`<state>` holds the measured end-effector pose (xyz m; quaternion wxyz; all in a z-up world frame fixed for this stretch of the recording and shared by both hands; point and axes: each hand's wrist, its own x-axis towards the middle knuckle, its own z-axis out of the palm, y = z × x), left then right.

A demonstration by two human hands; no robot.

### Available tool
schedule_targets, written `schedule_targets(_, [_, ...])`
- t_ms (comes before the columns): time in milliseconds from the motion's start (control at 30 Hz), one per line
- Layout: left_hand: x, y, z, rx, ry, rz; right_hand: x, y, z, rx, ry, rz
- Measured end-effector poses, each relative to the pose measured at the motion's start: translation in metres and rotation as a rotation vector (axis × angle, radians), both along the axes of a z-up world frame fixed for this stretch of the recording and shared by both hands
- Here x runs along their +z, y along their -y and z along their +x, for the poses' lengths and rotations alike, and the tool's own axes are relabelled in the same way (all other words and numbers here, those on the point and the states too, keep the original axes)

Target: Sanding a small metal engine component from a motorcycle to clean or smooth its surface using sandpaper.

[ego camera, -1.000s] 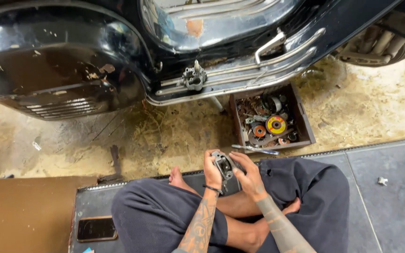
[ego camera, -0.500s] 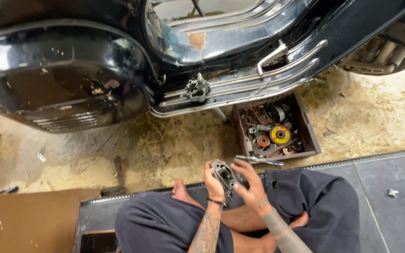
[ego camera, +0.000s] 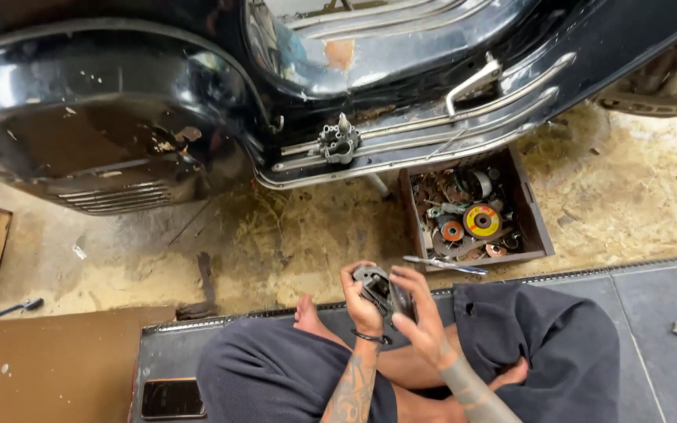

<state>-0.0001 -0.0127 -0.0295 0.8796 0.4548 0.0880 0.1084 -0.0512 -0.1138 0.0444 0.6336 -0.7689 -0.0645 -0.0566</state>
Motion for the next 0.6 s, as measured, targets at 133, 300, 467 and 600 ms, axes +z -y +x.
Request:
schedule_targets(133, [-0.038, 0.001, 0.009, 0.017, -0.046, -0.088, -0.037, 0.006, 0.008, 0.021, -0.034, 0.122])
schedule_targets(300, [-0.071, 0.002, 0.016, 0.037, -0.170, -0.300, -0.022, 0.000, 0.003, -0.032, 0.220, -0.085])
schedule_targets(467, [-0.029, -0.001, 0.012, -0.015, -0.198, -0.307, -0.008, 0.000, -0.005, -0.008, -0.011, -0.057])
schedule_targets(600, [-0.032, -0.001, 0.008, -0.002, -0.277, -0.210, -0.041, 0.007, -0.005, -0.076, -0.160, -0.126])
